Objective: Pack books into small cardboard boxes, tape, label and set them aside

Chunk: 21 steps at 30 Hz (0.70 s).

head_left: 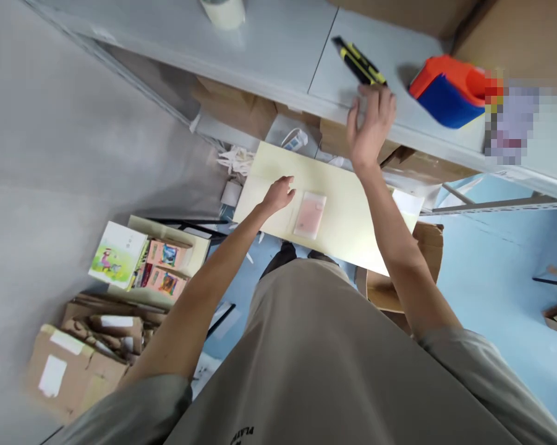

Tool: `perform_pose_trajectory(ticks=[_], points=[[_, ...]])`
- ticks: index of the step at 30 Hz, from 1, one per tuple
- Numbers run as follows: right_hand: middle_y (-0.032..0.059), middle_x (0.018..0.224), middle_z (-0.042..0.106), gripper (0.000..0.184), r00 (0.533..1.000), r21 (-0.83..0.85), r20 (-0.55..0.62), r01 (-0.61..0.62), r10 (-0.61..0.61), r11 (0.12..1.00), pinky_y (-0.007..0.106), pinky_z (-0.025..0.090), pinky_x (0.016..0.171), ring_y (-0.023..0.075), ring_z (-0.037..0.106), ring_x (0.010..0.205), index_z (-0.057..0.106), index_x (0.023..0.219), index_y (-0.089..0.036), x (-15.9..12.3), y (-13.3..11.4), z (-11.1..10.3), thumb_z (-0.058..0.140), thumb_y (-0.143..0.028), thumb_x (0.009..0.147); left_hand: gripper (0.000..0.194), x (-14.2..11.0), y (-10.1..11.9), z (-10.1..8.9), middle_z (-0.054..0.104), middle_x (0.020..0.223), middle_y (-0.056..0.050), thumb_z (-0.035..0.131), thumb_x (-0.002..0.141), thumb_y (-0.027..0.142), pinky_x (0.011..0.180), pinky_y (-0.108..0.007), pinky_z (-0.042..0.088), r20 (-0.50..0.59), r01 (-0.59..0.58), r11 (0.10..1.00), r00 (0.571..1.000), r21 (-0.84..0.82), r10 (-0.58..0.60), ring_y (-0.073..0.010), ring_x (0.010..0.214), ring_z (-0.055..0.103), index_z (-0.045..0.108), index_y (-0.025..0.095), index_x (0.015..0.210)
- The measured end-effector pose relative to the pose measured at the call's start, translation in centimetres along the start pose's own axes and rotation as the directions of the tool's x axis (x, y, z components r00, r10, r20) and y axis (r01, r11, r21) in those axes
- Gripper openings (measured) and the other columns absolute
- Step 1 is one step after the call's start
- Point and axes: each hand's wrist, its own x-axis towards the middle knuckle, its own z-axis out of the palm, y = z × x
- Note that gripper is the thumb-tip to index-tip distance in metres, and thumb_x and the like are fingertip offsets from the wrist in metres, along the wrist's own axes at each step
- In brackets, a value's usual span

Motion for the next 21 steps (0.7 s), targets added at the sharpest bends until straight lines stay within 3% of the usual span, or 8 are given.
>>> perform_pose_trajectory(ticks=[2,4,5,7,8,10,16,21], points=[[0.0174,0.136,0.070,0.044,0.991,0.050,0.129,-0.043,0.036,0.998,0.064,0.055,0.127,0.0347,0.064,0.133,0.072,0.139,-0.023,-7.0,0.1,0.6,0.039,-0.050,0.128,0.050,-1.8,-2.1,3.7,0.074,0.161,-0.023,0.058,0.111,0.018,0.127,-0.050,0.058,0.093,0.072,0.997,0.993,0.027,-0.074,-0.0349,0.132,0.081,0.070,0.010,0.159],[0.0164,0.129,0.073,0.043,0.926,0.067,0.301,-0.259,0.228,0.963,0.060,0.062,0.120,0.0337,0.073,0.125,0.073,0.136,-0.023,-14.6,0.5,1.7,0.042,-0.051,0.125,0.048,-3.3,-3.3,6.8,0.073,0.161,-0.024,0.057,0.111,0.018,0.127,-0.050,0.058,0.166,0.089,0.996,0.982,0.029,-0.092,-0.0350,0.132,0.080,0.071,0.010,0.156],[0.0188,0.130,0.075,0.041,0.855,0.032,0.384,-0.388,0.347,0.921,0.058,0.065,0.117,0.0338,0.076,0.122,0.073,0.138,-0.021,-18.2,0.7,2.2,0.048,-0.049,0.123,0.049,-3.8,-3.5,8.0,0.072,0.161,-0.025,0.056,0.110,0.017,0.127,-0.050,0.058,0.193,0.092,0.995,0.977,0.027,-0.096,-0.0353,0.131,0.080,0.071,0.010,0.157],[0.0252,0.137,0.077,0.041,0.618,-0.095,0.544,-0.626,0.567,0.774,0.059,0.067,0.116,0.0365,0.081,0.120,0.071,0.144,-0.016,-24.3,1.1,3.3,0.060,-0.042,0.115,0.052,-4.3,-3.6,10.0,0.068,0.162,-0.027,0.058,0.109,0.016,0.126,-0.051,0.058,0.218,0.107,0.994,0.970,0.019,-0.109,-0.0365,0.133,0.078,0.067,0.008,0.159],[0.0271,0.143,0.077,0.044,0.509,-0.119,0.600,-0.706,0.617,0.698,0.059,0.067,0.118,0.0373,0.082,0.124,0.069,0.148,-0.015,-26.5,1.3,3.7,0.064,-0.037,0.111,0.053,-4.3,-3.6,10.8,0.066,0.162,-0.028,0.059,0.108,0.016,0.126,-0.051,0.058,0.219,0.121,0.993,0.968,0.015,-0.121,-0.0374,0.135,0.076,0.066,0.008,0.160],[0.0277,0.154,0.075,0.049,0.369,-0.110,0.656,-0.816,0.658,0.567,0.057,0.066,0.121,0.0363,0.082,0.129,0.067,0.153,-0.015,-29.5,1.4,4.3,0.067,-0.029,0.105,0.051,-4.1,-3.2,11.9,0.065,0.157,-0.027,0.062,0.106,0.015,0.127,-0.051,0.057,0.217,0.149,0.989,0.965,-0.002,-0.145,-0.0389,0.140,0.072,0.065,0.008,0.157],[0.0232,0.155,0.077,0.050,0.274,-0.077,0.631,-0.909,0.726,0.410,0.052,0.067,0.118,0.0322,0.083,0.128,0.065,0.150,-0.020,-30.9,2.3,3.9,0.072,-0.031,0.101,0.040,-3.7,-1.6,14.2,0.061,0.151,-0.026,0.061,0.103,0.010,0.135,-0.051,0.050,0.222,0.176,0.971,0.965,-0.159,-0.139,-0.0366,0.142,0.066,0.069,0.007,0.142],[0.0196,0.145,0.080,0.045,0.235,-0.065,0.569,-0.943,0.788,0.328,0.044,0.068,0.113,0.0301,0.080,0.127,0.069,0.137,-0.020,-30.4,3.6,3.2,0.079,-0.033,0.095,0.047,-3.7,0.1,15.8,0.062,0.142,-0.020,0.066,0.096,0.012,0.124,-0.050,0.058,0.250,0.171,0.963,0.961,-0.211,-0.116,-0.0300,0.118,0.069,0.068,0.012,0.143]])
